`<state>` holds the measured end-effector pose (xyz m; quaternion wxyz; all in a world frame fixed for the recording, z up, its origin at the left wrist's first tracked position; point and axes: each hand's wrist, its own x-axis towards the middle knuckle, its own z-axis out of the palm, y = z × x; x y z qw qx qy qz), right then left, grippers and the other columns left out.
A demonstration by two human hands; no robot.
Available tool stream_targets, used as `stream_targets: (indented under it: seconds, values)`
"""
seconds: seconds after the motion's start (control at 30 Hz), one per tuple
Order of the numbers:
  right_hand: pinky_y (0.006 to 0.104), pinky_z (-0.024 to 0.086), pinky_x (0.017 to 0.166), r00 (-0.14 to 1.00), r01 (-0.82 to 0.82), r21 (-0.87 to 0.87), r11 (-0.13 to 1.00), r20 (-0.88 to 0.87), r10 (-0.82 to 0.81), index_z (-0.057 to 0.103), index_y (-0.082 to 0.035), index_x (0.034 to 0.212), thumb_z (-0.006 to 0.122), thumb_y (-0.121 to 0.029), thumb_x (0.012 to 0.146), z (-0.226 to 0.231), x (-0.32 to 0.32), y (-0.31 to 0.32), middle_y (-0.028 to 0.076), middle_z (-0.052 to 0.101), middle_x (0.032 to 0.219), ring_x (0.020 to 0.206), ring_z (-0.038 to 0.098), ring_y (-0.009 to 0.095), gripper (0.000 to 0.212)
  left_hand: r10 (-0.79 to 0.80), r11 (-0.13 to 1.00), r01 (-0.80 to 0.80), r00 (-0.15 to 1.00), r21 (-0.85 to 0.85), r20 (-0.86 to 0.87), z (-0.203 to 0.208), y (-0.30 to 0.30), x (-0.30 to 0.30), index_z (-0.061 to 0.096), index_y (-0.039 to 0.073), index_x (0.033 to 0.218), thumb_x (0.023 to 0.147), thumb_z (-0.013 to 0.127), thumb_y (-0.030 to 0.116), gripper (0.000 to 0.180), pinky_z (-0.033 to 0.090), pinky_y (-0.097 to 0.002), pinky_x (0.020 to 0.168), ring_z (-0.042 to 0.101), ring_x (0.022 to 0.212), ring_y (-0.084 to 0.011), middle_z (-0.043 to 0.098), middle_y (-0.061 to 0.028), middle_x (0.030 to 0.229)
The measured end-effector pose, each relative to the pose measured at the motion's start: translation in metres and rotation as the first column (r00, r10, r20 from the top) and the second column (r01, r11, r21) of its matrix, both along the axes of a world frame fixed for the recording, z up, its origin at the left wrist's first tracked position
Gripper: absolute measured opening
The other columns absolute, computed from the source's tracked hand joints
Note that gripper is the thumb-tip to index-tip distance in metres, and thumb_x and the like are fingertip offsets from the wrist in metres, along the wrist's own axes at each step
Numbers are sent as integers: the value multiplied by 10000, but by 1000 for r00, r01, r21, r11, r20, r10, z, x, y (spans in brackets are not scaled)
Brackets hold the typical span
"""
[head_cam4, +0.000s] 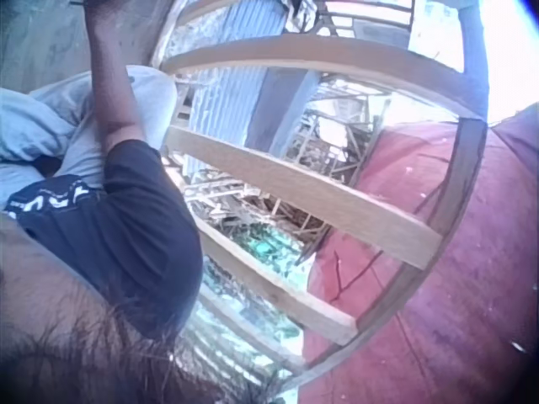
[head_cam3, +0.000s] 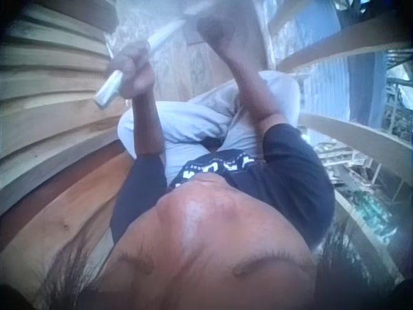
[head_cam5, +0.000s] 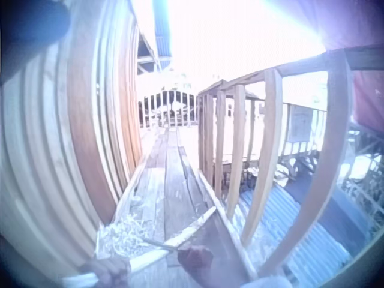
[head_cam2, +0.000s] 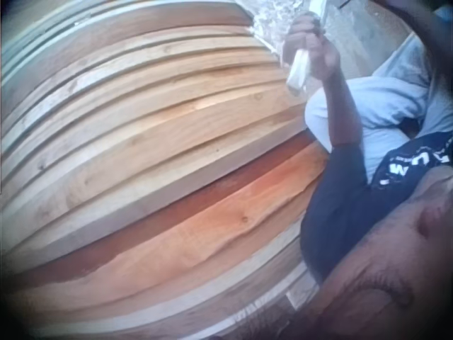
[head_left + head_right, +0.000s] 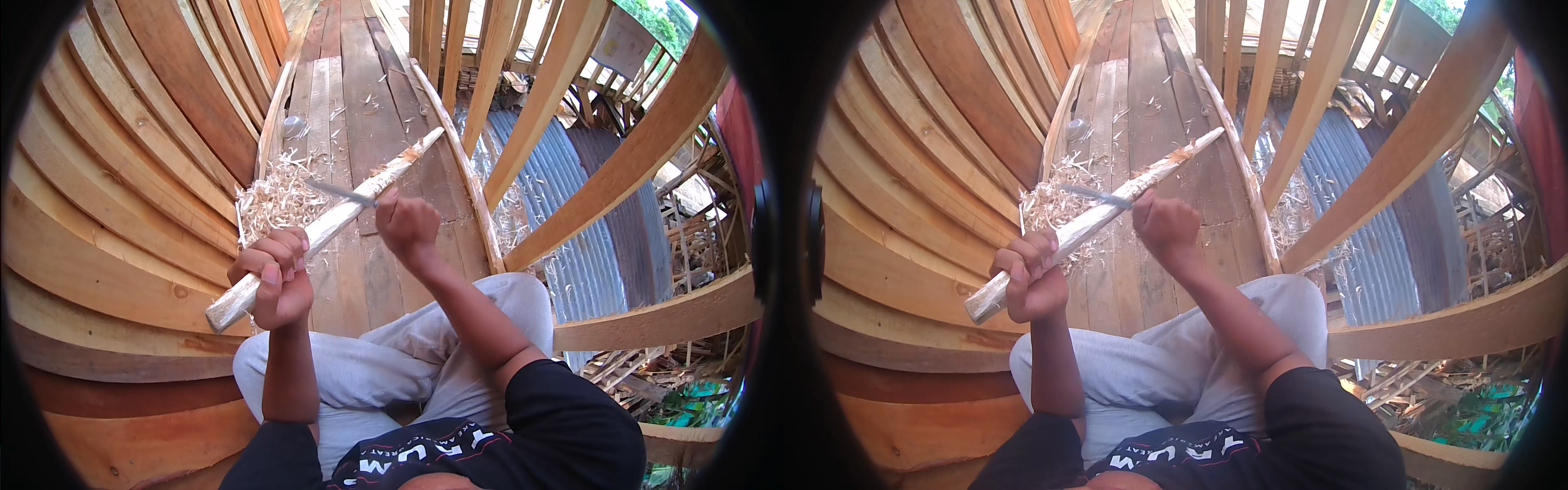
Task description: The person sits inside a wooden boat and uses a knife to carve a long piece of wood, peeling away shavings. The person continues to shape the wood by hand, rotating it to work on different sides.
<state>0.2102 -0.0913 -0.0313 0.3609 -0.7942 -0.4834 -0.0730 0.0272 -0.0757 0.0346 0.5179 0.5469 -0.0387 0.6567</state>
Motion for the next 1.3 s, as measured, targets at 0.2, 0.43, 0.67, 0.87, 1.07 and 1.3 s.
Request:
stream_targets:
  seconds: [0.2,0.43,0.67,0.87,1.07,1.3]
  values:
    - [493,494,479,997,73,76,994,26,-75,611,-29,517,391,-243,918,-3,3,6,212,566,503,459,593,396,505,36,999,-36,999,3,-13,-12,1,12,400,109,706,819,518,134,165,372,-398,743,391,649,-163,401,-27,631]
    - [516,478,487,994,-109,218,970,2,111,574,-27,489,417,-227,902,-2,-11,-1,229,545,510,467,575,412,485,92,996,-92,995,8,-27,-13,0,11,393,111,702,808,511,134,160,373,-380,732,384,629,-155,405,-26,630]
    - [540,502,597,979,-27,-68,997,-204,12,663,17,637,351,-295,932,1,16,12,246,603,599,595,623,434,531,24,999,-23,1000,24,-17,-2,1,5,398,138,717,803,534,159,162,352,-353,728,396,637,-142,410,-4,644]
    - [547,474,674,945,-243,-149,958,-259,200,640,5,608,309,-385,991,50,-8,-16,255,599,631,648,598,466,639,-77,991,96,980,-94,182,31,-7,-32,384,173,725,813,566,211,206,320,-301,698,380,637,-96,360,39,642]
    - [515,470,725,903,-344,-168,924,-327,277,663,-6,786,318,-405,1008,64,-17,-26,247,638,771,774,613,444,572,-49,998,42,987,48,153,29,5,-36,420,158,807,801,599,204,185,343,-319,782,428,716,-117,409,22,710]
    - [497,466,759,777,-585,-116,803,-363,514,646,4,910,397,-321,1005,58,3,-27,233,653,815,806,619,433,420,-144,986,140,989,89,31,6,23,-24,439,114,714,843,621,314,299,404,-442,886,552,775,-220,509,-49,726]
